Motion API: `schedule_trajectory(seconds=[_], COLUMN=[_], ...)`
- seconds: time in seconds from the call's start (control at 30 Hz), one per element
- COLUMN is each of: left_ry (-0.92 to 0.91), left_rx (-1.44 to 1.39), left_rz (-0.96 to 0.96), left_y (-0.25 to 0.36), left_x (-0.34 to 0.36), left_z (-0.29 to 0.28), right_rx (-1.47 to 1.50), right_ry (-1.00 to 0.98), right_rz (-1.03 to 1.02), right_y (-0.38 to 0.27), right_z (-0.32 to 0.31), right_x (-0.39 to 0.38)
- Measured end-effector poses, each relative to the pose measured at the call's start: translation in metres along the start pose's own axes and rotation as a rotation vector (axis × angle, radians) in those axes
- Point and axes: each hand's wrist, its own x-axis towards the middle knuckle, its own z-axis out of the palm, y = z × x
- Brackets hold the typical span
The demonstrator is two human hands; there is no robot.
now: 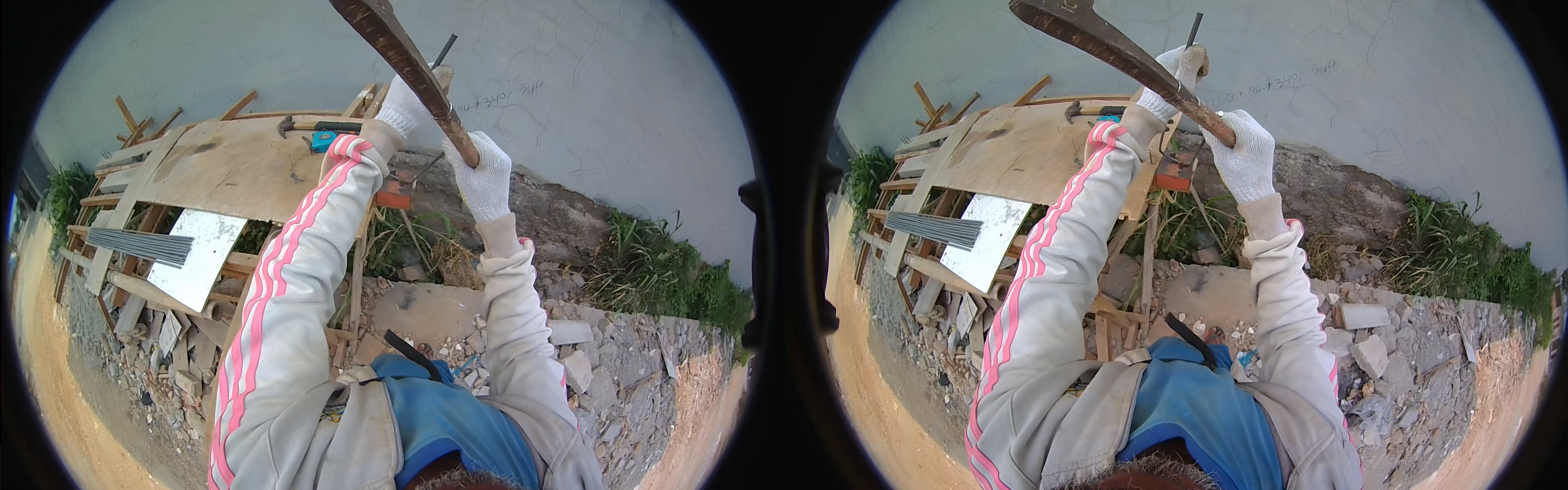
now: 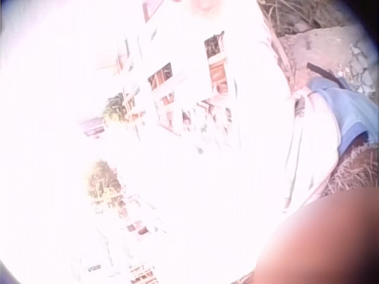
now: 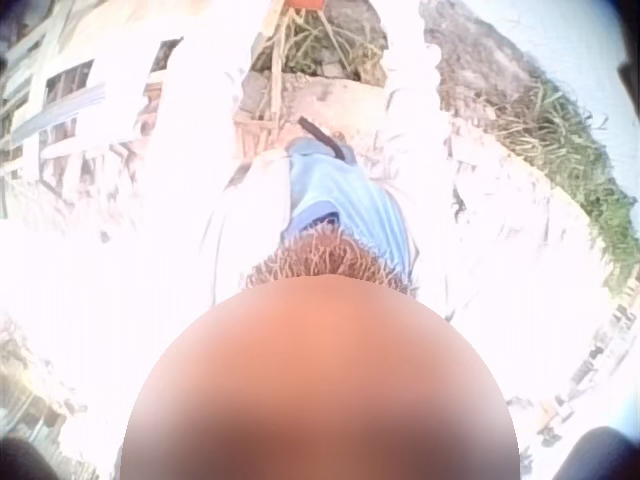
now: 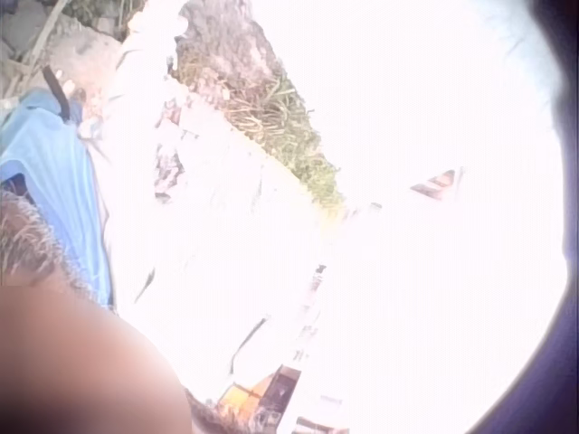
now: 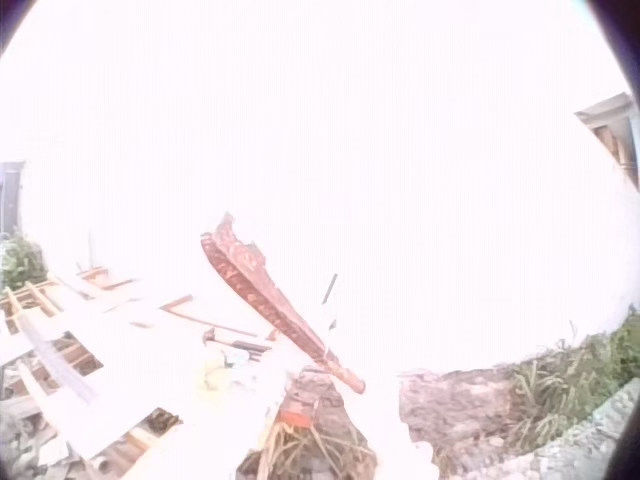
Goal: The person bends metal rods into U-shaped forms using a hammer and a wooden workbench as a fulcrum. They repeatedly position each rod, strike it with the hammer to create bends, and place the finished pieces aside.
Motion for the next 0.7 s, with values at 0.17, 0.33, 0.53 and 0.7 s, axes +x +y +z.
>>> schedule_trajectory(seconds=[0.17, 0.33, 0.53, 0.7], left_ry=[0.053, 0.039, -0.152, -0.207], left_rx=[-0.091, 0.058, 0.332, 0.339], left_rz=[-0.047, 0.022, -0.108, -0.091], left_y=[0.006, 0.016, -0.001, 0.013], left_x=[0.002, -0.059, -0.100, -0.093], left_z=[-0.013, -0.039, -0.040, -0.035], right_rx=[-0.055, 0.035, 0.427, 0.484], right_ry=[-0.049, -0.070, -0.046, 0.069], right_rz=[-0.020, 0.131, 0.407, 0.460], right_y=[-0.005, 0.017, 0.031, 0.023], right_z=[0.000, -0.002, 0.006, -0.003], right_x=[0.002, 0.021, 0.051, 0.069])
